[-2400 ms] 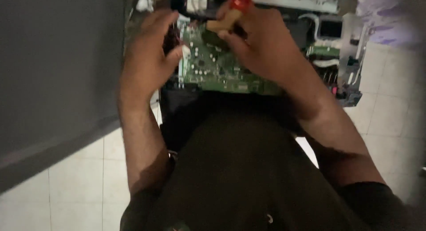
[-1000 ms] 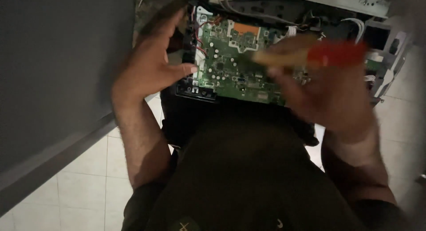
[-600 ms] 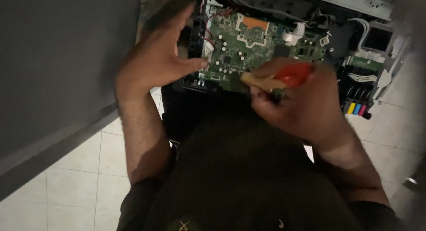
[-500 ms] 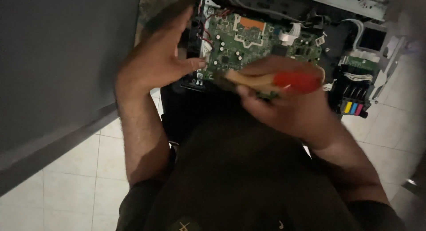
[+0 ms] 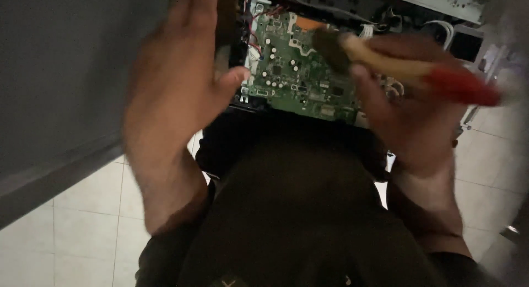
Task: Disconnecting ribbon cables and wire connectors from a main circuit board and cleaning it with a brush.
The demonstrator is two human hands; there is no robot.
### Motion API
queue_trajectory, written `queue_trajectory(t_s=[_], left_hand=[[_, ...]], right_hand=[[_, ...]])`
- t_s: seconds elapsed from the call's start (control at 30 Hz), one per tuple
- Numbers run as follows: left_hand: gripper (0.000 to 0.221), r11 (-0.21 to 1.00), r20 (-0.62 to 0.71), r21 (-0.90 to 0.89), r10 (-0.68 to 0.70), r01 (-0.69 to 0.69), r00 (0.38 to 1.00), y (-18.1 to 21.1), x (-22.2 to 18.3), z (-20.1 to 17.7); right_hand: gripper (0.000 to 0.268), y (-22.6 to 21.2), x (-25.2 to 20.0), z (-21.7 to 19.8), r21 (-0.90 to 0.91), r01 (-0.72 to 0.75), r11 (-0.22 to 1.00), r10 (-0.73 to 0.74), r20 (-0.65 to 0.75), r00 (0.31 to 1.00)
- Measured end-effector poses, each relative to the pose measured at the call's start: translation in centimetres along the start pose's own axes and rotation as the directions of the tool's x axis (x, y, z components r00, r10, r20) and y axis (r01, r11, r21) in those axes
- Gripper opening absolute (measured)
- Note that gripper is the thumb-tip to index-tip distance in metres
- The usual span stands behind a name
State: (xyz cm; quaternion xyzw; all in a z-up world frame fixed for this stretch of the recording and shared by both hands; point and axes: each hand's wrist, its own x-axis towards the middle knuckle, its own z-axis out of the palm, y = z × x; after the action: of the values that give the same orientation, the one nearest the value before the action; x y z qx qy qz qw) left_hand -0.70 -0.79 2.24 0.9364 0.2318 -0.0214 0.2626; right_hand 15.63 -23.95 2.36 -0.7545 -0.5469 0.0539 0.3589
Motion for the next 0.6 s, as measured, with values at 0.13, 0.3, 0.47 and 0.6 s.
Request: queue_trajectory(t_s=[0.13,0.3,0.47,0.6], left_hand=[[0.087,0.957,-0.219,0.263,0.181,-0.12,0.959,3.1,-0.5,-2.6],[0.11,0.899,-0.18,0.392,0.281,-0.193,0.943,5.2,-2.3,-0.5],[0.154,0.964,-0.212,0.205,0.215,-0.171,0.953,0.7,-5.9,9.1],[0.145,0.987,-0.372,0.155,0.089,-0.032,0.924,-1.5,-5.6,12.4]], right_hand=[[0.022,-0.8,1.2,0.8,-0.063,0.042,0.997,-0.034,0.127,0.991],[0.025,-0.9,-0.6,-1.5,-0.17,-0.057,0.984,0.085,0.164,0.983],[0.02,1.3,-1.5,-0.2,-0.144,-0.093,0.985,0.1,0.041,0.994],[0.02,2.6,-1.7,1.1,-0.122,-0.022,0.992,0.028,0.045,0.999]])
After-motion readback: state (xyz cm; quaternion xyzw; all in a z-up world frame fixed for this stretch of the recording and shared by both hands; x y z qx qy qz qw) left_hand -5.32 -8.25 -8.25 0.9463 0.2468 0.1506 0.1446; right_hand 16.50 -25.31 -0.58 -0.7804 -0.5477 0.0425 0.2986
